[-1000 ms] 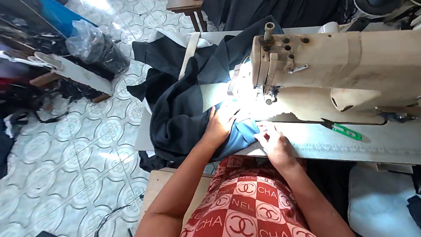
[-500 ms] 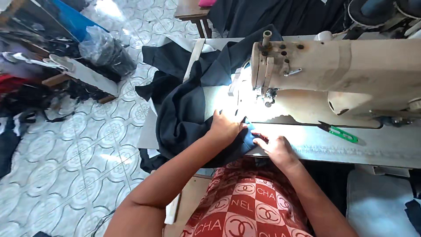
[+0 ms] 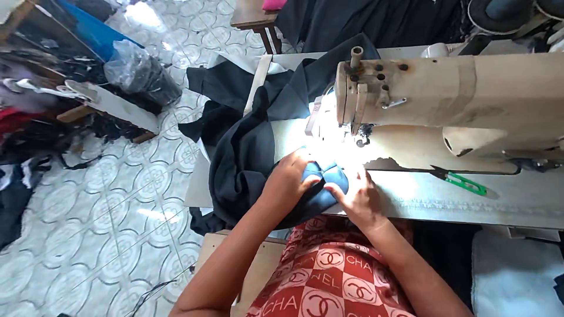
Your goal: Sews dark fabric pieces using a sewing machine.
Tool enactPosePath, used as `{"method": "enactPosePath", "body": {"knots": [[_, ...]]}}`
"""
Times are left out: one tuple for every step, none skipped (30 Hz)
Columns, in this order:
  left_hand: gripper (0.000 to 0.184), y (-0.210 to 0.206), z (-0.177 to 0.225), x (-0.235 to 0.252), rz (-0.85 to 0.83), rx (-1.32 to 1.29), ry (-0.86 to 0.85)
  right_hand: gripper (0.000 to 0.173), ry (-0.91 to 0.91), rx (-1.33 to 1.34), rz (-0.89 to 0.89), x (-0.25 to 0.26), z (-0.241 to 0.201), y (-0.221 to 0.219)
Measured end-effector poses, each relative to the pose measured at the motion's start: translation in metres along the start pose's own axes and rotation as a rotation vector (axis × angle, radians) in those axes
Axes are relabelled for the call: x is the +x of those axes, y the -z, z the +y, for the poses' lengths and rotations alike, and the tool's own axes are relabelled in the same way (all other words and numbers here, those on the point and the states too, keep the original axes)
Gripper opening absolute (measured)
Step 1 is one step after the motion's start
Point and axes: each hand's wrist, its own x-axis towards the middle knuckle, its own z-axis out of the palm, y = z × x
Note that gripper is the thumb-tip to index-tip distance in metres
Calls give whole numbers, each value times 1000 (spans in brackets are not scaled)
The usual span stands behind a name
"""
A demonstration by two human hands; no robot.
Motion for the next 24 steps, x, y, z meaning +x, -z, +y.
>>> {"method": "enactPosePath", "body": {"knots": [[41,3,1,-9,-24,11,34,69,-24,37,-6,5,-1,2],[37,1,1,-18,-53,24,58,58,-41,57,-20,11,-1,3],[31,-3,1,-25,-88,30,74,47,-55,54,-45,17,-3,2],[25,-10,2,-29,-112,30,74,40,-74,33,-88,24,-6,2],[21,-17,4,-33,-110,25,59,37,-126,11,-165,30,-10,5],[19,-24,5,-34,-78,15,33,36,-171,-6,-218,34,-15,7],[18,-28,6,-36,-35,7,2,34,-188,-20,-229,36,-17,8],[17,-31,6,-38,7,-2,-32,32,-178,-21,-202,33,-16,8],[18,-32,6,-40,45,-9,-64,29,-162,-21,-163,28,-14,9],[19,-32,5,-44,83,-9,-97,26,-134,-6,-104,21,-9,11],[20,-30,5,-47,125,0,-129,24,-101,24,-33,12,-3,13],[21,-27,5,-52,176,11,-159,22,-75,70,34,3,5,18],[21,-23,4,-57,245,24,-185,22,-62,132,94,-8,13,24],[20,-19,2,-62,320,34,-197,22,-64,220,148,-20,22,33],[18,-13,-1,-67,395,44,-196,23,-79,315,200,-31,30,43],[16,-8,-7,-70,465,51,-181,23,-108,408,246,-43,37,56],[15,-4,-13,-71,519,54,-151,22,-141,486,294,-54,42,68],[17,1,-20,-70,535,60,-103,18,-162,555,354,-64,45,79],[22,4,-27,-67,512,73,-50,12,-162,612,413,-71,47,88],[26,6,-32,-63,462,85,-4,11,-146,646,456,-77,47,95],[29,5,-38,-57,428,95,20,12,-124,655,494,-81,46,102],[30,3,-45,-51,418,100,20,14,-104,647,523,-84,44,107],[31,2,-52,-46,400,98,10,14,-87,639,549,-86,42,112],[33,1,-57,-40,369,102,7,15,-74,634,567,-88,40,115]]}}
